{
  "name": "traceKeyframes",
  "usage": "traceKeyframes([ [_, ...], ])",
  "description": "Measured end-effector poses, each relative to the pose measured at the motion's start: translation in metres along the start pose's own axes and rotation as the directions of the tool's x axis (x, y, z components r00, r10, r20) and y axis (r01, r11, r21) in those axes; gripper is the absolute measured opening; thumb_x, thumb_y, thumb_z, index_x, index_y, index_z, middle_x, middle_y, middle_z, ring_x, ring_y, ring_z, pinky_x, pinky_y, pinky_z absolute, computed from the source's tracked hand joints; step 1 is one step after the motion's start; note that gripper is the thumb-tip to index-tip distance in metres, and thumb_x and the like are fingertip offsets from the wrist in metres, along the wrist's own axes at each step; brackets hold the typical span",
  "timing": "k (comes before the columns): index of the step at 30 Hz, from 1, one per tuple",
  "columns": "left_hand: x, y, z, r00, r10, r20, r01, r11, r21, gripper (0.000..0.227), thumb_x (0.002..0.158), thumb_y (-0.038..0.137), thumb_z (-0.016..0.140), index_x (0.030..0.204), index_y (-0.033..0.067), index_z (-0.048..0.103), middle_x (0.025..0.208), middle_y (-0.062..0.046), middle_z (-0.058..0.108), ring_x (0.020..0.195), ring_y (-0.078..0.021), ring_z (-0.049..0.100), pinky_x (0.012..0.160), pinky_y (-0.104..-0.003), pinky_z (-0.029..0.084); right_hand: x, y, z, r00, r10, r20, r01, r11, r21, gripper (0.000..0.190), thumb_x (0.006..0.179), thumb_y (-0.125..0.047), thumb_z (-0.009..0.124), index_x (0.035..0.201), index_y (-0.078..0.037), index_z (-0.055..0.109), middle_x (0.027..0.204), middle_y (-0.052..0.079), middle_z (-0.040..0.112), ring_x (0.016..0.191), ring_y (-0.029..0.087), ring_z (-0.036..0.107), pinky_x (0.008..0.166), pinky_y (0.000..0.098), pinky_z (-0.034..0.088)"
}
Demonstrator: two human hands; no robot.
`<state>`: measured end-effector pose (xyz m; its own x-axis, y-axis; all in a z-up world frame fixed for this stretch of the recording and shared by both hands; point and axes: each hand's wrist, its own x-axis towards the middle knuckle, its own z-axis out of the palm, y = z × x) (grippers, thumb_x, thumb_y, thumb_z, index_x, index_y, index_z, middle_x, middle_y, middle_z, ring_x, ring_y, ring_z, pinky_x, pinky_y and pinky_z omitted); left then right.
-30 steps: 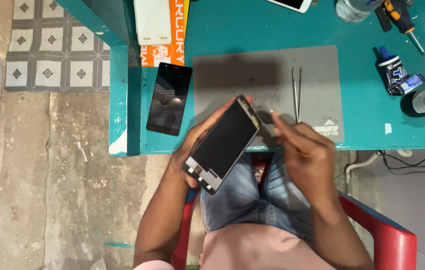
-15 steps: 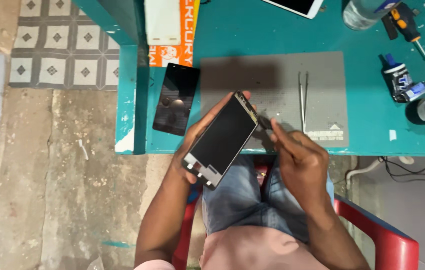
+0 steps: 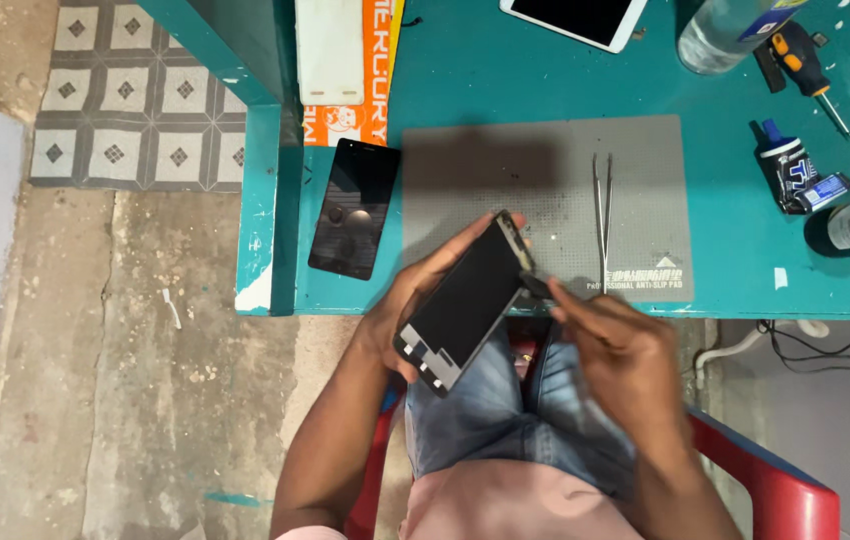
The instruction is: The person uses tweezers to remove small components from a disassembled smartphone. They then apply glue from a tube along the edge of the phone's frame and attach a black back cover, pressing it into place.
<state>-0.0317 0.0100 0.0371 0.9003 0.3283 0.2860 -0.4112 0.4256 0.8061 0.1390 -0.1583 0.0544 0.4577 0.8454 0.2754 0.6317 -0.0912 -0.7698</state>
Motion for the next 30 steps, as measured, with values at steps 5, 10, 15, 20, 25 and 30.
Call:
traceKeyframes([
  [5, -0.003, -0.006, -0.001, 0.999, -0.054, -0.001, 0.054, 0.998, -0.026, 0.158, 0.053, 0.061, 0.099, 0.164, -0.0084, 0.01, 0.174, -0.02, 0.021, 0.16, -0.0258, 0.031, 0.133, -0.037, 0.024, 0.013, -0.002, -0.01, 0.995, -0.018, -0.098, 0.024, 0.998, 0.064, 0.038, 0.096, 0.005, 0.072, 0.129, -0.012, 0.073, 0.084, 0.008, 0.071, 0.074, 0.01, 0.067, 0.064, 0.025, 0.051],
  [10, -0.009, -0.01, -0.014, 0.994, -0.101, 0.035, 0.095, 0.985, 0.142, 0.163, 0.054, 0.062, 0.099, 0.167, -0.0079, 0.005, 0.17, -0.02, 0.032, 0.157, -0.0235, 0.037, 0.131, -0.033, 0.027, 0.036, -0.014, 0.014, 0.988, -0.128, -0.091, 0.131, 0.991, 0.026, 0.042, 0.094, 0.01, 0.069, 0.132, -0.008, 0.07, 0.089, 0.011, 0.071, 0.076, 0.013, 0.067, 0.066, 0.0255, 0.052],
  [15, -0.012, -0.015, -0.019, 0.993, -0.105, 0.049, 0.098, 0.987, 0.129, 0.163, 0.054, 0.059, 0.1, 0.168, -0.0084, 0.005, 0.167, -0.02, 0.037, 0.156, -0.0234, 0.039, 0.129, -0.031, 0.027, 0.036, -0.02, 0.023, 0.984, -0.127, -0.125, 0.134, 0.99, 0.052, 0.043, 0.094, 0.011, 0.069, 0.133, -0.008, 0.07, 0.088, 0.012, 0.071, 0.075, 0.016, 0.068, 0.067, 0.0283, 0.053],
  [20, -0.012, -0.016, -0.019, 0.996, -0.066, 0.065, 0.058, 0.992, 0.11, 0.16, 0.056, 0.058, 0.099, 0.168, -0.0082, 0.006, 0.169, -0.019, 0.038, 0.152, -0.0226, 0.041, 0.131, -0.033, 0.03, 0.037, -0.015, 0.02, 0.974, -0.169, -0.149, 0.164, 0.985, -0.047, 0.045, 0.093, 0.012, 0.068, 0.132, -0.009, 0.071, 0.092, 0.013, 0.074, 0.08, 0.016, 0.072, 0.069, 0.0285, 0.055],
  [25, -0.009, -0.011, -0.009, 0.993, -0.102, 0.062, 0.104, 0.994, -0.033, 0.163, 0.054, 0.054, 0.102, 0.166, -0.0043, 0.0, 0.167, -0.018, 0.035, 0.154, -0.0235, 0.039, 0.129, -0.034, 0.028, 0.027, -0.021, 0.026, 0.973, -0.176, -0.146, 0.184, 0.982, 0.045, 0.044, 0.093, 0.01, 0.069, 0.133, -0.01, 0.07, 0.089, 0.012, 0.071, 0.077, 0.015, 0.071, 0.068, 0.0291, 0.055],
  [30, -0.008, -0.013, -0.012, 0.994, -0.095, 0.045, 0.092, 0.994, 0.061, 0.162, 0.055, 0.056, 0.101, 0.168, -0.0069, 0.004, 0.169, -0.016, 0.034, 0.155, -0.0217, 0.039, 0.129, -0.031, 0.029, 0.041, -0.014, 0.022, 0.973, -0.153, -0.173, 0.142, 0.987, -0.076, 0.044, 0.093, 0.013, 0.067, 0.132, -0.008, 0.072, 0.092, 0.013, 0.074, 0.073, 0.017, 0.069, 0.064, 0.0292, 0.053],
])
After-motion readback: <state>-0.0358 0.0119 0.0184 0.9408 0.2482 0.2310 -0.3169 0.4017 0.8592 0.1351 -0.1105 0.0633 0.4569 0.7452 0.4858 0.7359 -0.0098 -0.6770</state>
